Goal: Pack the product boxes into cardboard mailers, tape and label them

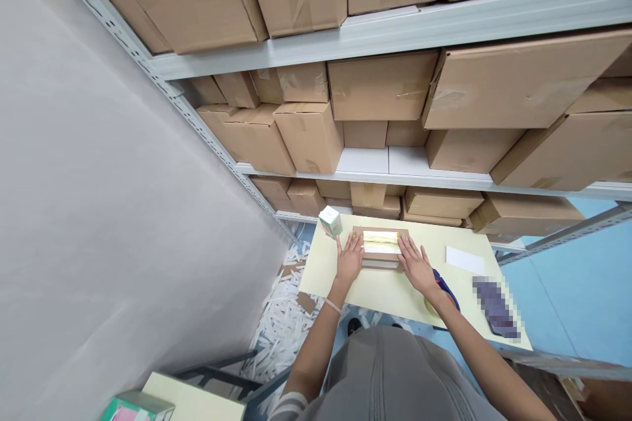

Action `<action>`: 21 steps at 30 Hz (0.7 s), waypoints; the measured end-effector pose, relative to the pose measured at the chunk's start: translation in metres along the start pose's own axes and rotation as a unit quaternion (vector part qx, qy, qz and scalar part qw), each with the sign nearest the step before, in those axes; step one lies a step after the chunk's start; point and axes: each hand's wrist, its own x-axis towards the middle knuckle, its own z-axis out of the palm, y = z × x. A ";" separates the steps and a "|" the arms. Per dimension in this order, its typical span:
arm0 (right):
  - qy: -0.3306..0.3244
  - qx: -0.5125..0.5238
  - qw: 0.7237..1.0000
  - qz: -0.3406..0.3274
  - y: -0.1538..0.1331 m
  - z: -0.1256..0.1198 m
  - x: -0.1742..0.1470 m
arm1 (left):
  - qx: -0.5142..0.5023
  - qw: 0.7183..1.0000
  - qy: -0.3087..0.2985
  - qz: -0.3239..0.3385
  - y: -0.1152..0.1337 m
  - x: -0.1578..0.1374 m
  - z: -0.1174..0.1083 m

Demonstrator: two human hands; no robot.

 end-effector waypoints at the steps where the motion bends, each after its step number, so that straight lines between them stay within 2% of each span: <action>1: 0.002 0.002 1.000 0.002 -0.001 0.000 0.000 | -0.004 1.000 0.004 0.002 0.004 0.001 0.002; 7: 0.006 0.006 1.000 0.006 -0.005 -0.002 0.002 | -0.021 0.999 0.010 0.046 0.034 0.015 0.023; 11: 0.015 0.034 0.999 -0.001 0.001 -0.009 -0.012 | -0.037 0.998 0.007 0.052 0.040 0.016 0.032; 13: 0.055 0.045 0.997 0.033 0.012 -0.010 -0.028 | -0.039 0.998 0.006 0.049 0.038 0.016 0.032; 16: 0.092 0.042 0.986 0.132 0.035 -0.002 -0.065 | -0.034 0.999 -0.001 0.042 0.036 0.016 0.032; 18: 0.060 0.023 0.982 0.176 0.052 0.011 -0.094 | -0.032 0.999 -0.005 0.040 0.035 0.017 0.033; 21: -0.007 0.011 0.982 0.188 0.071 0.036 -0.129 | -0.035 0.998 -0.004 0.044 0.034 0.020 0.036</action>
